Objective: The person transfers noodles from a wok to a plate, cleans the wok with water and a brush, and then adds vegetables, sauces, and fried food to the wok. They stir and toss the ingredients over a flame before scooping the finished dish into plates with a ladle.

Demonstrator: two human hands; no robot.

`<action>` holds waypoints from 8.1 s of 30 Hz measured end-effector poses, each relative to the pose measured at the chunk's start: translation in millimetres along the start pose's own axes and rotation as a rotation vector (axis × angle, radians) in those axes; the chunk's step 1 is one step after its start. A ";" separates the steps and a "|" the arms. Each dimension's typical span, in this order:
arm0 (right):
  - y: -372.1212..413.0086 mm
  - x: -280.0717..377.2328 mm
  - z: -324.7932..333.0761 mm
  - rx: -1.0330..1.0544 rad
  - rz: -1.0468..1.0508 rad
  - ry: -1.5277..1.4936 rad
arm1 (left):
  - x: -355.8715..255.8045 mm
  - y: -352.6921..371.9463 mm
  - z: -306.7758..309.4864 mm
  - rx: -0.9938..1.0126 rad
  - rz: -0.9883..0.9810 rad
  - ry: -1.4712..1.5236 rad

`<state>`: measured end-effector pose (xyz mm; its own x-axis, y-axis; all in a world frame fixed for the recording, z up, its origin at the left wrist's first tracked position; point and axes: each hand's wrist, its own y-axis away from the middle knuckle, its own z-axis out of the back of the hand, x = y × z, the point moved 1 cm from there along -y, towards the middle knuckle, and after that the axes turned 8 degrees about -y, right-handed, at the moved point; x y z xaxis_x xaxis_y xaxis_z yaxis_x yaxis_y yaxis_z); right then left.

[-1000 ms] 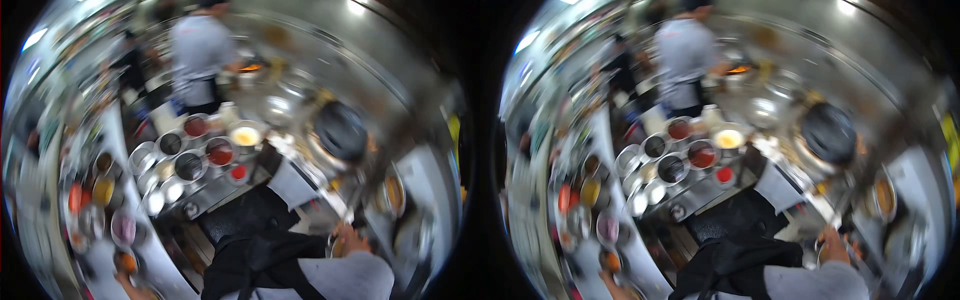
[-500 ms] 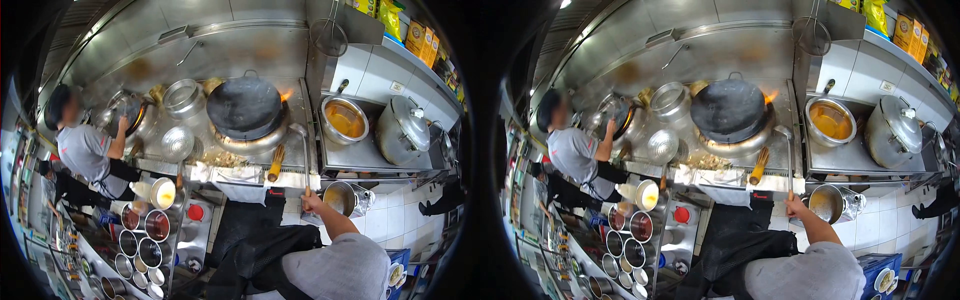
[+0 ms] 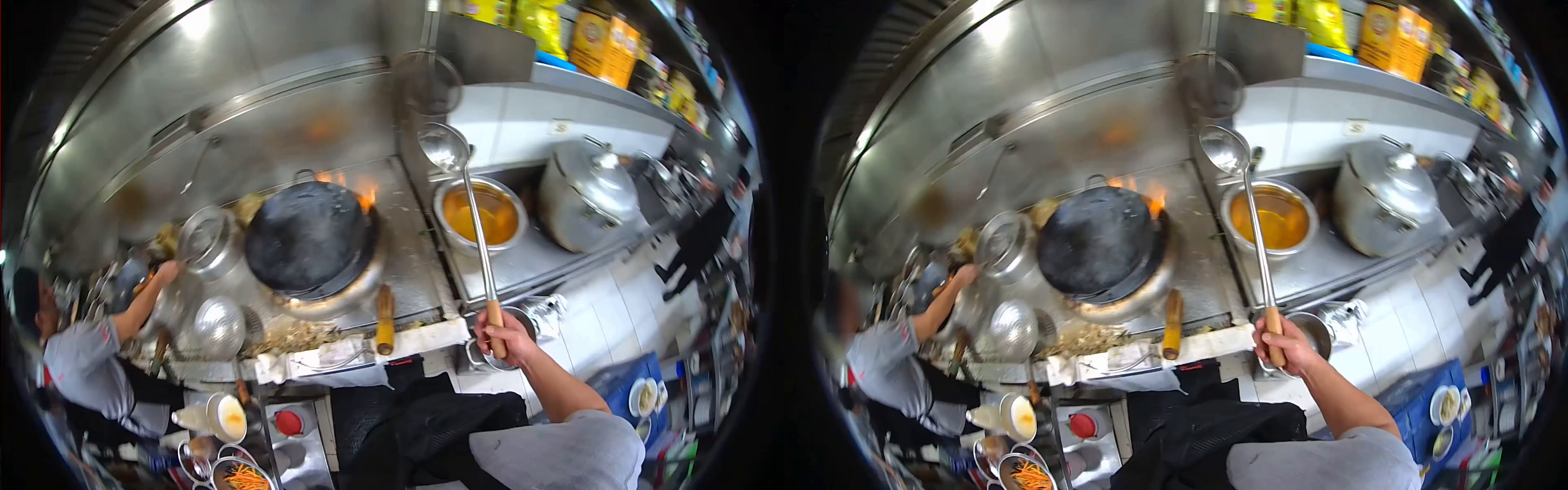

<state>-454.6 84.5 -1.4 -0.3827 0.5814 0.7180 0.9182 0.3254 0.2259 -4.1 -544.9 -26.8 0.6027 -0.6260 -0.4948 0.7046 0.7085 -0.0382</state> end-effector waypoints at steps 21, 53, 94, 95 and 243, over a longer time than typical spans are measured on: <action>-7.8 35.8 -37.4 -0.304 0.268 -0.266 | -63.0 -127.4 -65.8 0.440 0.069 0.665; 21.3 63.6 8.3 -0.495 0.208 0.849 | -410.6 -377.7 -278.9 -0.353 -0.626 0.020; -314.6 -94.1 -4.6 0.547 -0.032 1.295 | -116.4 79.6 -115.7 -0.953 0.867 0.838; -350.1 -114.7 20.8 0.642 0.111 1.333 | -111.8 108.5 -115.4 -1.017 0.894 0.839; -127.1 -195.1 -356.8 0.704 -1.273 -0.523 | 142.1 184.3 -299.3 0.264 1.309 1.159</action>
<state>-460.1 -336.3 64.8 -0.9779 -0.2056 -0.0388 -0.2069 0.9777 0.0356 99.3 -405.9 -364.0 0.3008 0.8696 -0.3916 0.1286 0.3698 0.9202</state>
